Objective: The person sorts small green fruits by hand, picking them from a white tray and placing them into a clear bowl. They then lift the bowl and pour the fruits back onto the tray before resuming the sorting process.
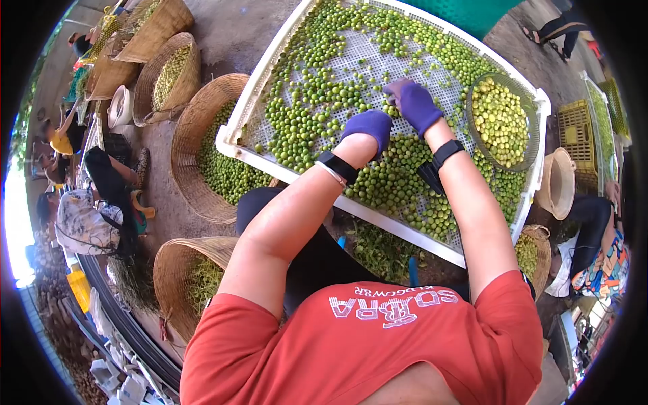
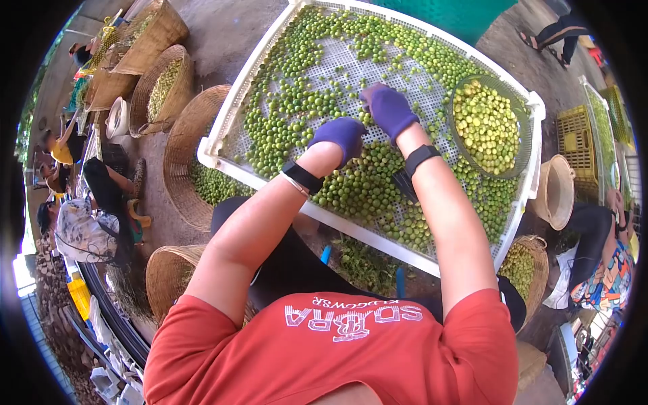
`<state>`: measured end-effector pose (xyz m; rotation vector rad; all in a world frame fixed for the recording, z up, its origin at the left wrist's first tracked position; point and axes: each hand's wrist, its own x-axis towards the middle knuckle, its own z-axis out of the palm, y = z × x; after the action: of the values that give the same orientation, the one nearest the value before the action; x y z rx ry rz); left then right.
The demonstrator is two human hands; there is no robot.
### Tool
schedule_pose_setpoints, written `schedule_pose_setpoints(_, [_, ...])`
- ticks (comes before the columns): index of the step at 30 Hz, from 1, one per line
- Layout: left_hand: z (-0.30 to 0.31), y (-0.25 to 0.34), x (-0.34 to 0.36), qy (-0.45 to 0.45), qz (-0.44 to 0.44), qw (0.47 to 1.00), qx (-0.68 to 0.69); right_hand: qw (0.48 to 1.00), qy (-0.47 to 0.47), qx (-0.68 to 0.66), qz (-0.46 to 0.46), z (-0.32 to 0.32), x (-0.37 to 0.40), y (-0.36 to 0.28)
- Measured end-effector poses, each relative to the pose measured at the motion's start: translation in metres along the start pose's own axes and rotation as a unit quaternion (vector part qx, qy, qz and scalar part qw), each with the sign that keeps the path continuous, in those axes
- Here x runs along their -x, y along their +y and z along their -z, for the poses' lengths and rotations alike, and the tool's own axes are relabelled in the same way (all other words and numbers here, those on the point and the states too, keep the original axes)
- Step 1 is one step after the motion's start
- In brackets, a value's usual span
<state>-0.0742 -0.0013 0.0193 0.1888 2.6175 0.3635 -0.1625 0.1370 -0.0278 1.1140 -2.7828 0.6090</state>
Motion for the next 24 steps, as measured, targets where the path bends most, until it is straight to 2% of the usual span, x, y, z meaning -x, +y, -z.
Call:
schedule_pose_setpoints(1, [0.003,-0.001,0.0,0.002,0.0,1.0,-0.001,0.999,-0.034,0.011,-0.009,-0.006,-0.003,0.002])
schedule_pose_setpoints(5, [0.004,-0.007,-0.001,-0.018,0.017,1.0,-0.012,0.999,-0.035,0.026,-0.004,-0.007,-0.004,-0.001])
schedule_pose_setpoints(8, [0.003,-0.017,-0.008,0.001,0.053,0.999,0.005,0.995,-0.084,0.048,-0.028,0.002,-0.003,-0.011])
schedule_pose_setpoints(10, [0.009,-0.02,-0.007,0.022,0.085,0.996,0.02,0.996,-0.075,0.035,-0.038,0.004,-0.001,-0.016])
schedule_pose_setpoints(11, [0.001,-0.026,-0.015,0.068,0.094,0.993,0.037,0.996,-0.074,0.029,-0.048,0.005,0.001,-0.019])
schedule_pose_setpoints(14, [0.01,-0.026,-0.014,0.098,0.081,0.988,0.087,0.997,-0.048,0.008,-0.062,0.004,0.008,-0.026])
schedule_pose_setpoints(19, [0.012,-0.017,-0.014,0.063,0.08,0.989,0.108,0.999,0.005,-0.032,-0.022,-0.013,0.012,-0.02])
schedule_pose_setpoints(24, [-0.002,-0.014,-0.022,0.071,0.087,0.992,0.055,0.992,-0.055,-0.042,-0.102,-0.001,0.021,-0.021])
